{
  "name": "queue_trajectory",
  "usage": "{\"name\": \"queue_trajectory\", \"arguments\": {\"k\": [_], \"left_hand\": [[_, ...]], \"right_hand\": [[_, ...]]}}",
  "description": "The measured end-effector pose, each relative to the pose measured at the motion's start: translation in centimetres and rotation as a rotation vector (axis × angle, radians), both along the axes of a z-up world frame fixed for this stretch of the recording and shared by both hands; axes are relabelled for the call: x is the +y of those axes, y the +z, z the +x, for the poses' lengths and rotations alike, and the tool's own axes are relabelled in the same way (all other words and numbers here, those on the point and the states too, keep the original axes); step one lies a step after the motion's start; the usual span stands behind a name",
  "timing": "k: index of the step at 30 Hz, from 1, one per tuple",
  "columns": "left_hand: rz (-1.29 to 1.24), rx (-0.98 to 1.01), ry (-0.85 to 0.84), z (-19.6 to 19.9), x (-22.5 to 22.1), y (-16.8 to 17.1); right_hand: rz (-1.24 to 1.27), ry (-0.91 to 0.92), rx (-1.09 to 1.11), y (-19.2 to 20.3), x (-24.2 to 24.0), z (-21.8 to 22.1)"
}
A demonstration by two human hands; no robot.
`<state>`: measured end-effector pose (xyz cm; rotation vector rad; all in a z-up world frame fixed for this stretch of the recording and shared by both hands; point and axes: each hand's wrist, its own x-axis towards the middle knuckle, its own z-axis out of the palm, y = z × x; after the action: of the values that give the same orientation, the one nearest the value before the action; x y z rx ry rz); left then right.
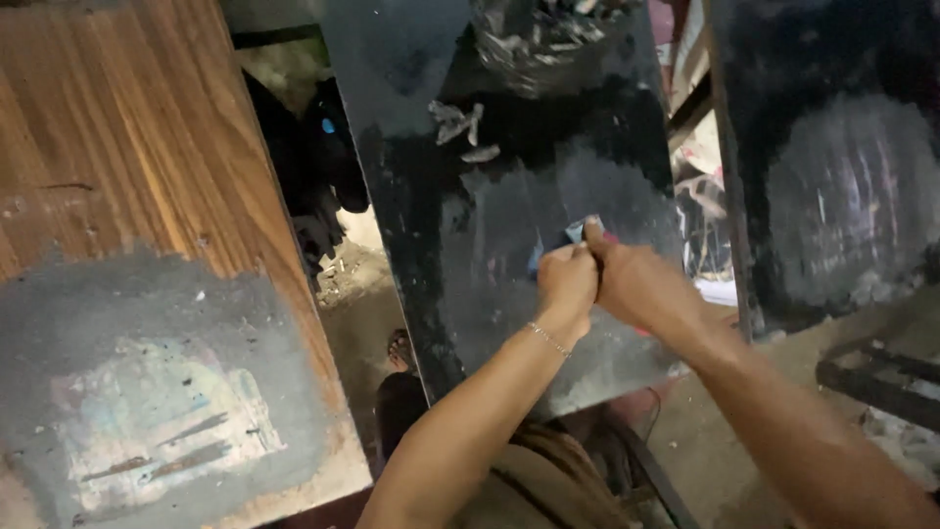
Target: Scraping residue or dried ink off wooden and black boards using a hand scraper.
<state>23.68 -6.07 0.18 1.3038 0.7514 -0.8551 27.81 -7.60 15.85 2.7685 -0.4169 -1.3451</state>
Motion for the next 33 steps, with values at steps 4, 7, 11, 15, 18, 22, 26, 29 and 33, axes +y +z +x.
{"name": "queue_trajectory", "arguments": {"k": [4,7,11,15,18,22,26,29,33], "left_hand": [[0.066,-0.088,-0.019,5.9,-0.3,0.8],[-0.001,-0.18,0.211,9.3,-0.1,0.5],[0.101,-0.274,0.184,12.6,2.0,-1.3],[0.112,-0.338,0.13,11.7,3.3,5.5],[-0.014,-0.264,0.267,11.6,2.6,5.1],[-0.749,-0.114,0.338,12.1,4.6,0.3],[-0.525,0.009,0.28,8.4,6.0,6.4],[-0.316,-0.169,-0.251,2.6,7.0,8.6],[-0.249,-0.133,-1.127,-10.9,5.8,4.3]], "right_hand": [[-0.013,0.036,0.014,-0.7,-1.0,6.5],[-0.004,0.06,0.021,-1.9,-2.1,9.0],[0.14,0.184,-0.272,-3.0,-2.1,9.4],[0.337,0.114,-0.435,0.3,-1.5,3.9],[0.336,-0.054,-0.348,2.0,-2.1,-0.1],[0.313,-0.136,-0.312,2.0,-4.6,-7.1],[0.301,-0.316,-0.201,0.5,-7.0,-14.7],[0.308,-0.355,-0.277,-1.0,-8.3,-19.9],[0.181,-0.28,-0.295,-3.7,-9.3,-25.3]]}}
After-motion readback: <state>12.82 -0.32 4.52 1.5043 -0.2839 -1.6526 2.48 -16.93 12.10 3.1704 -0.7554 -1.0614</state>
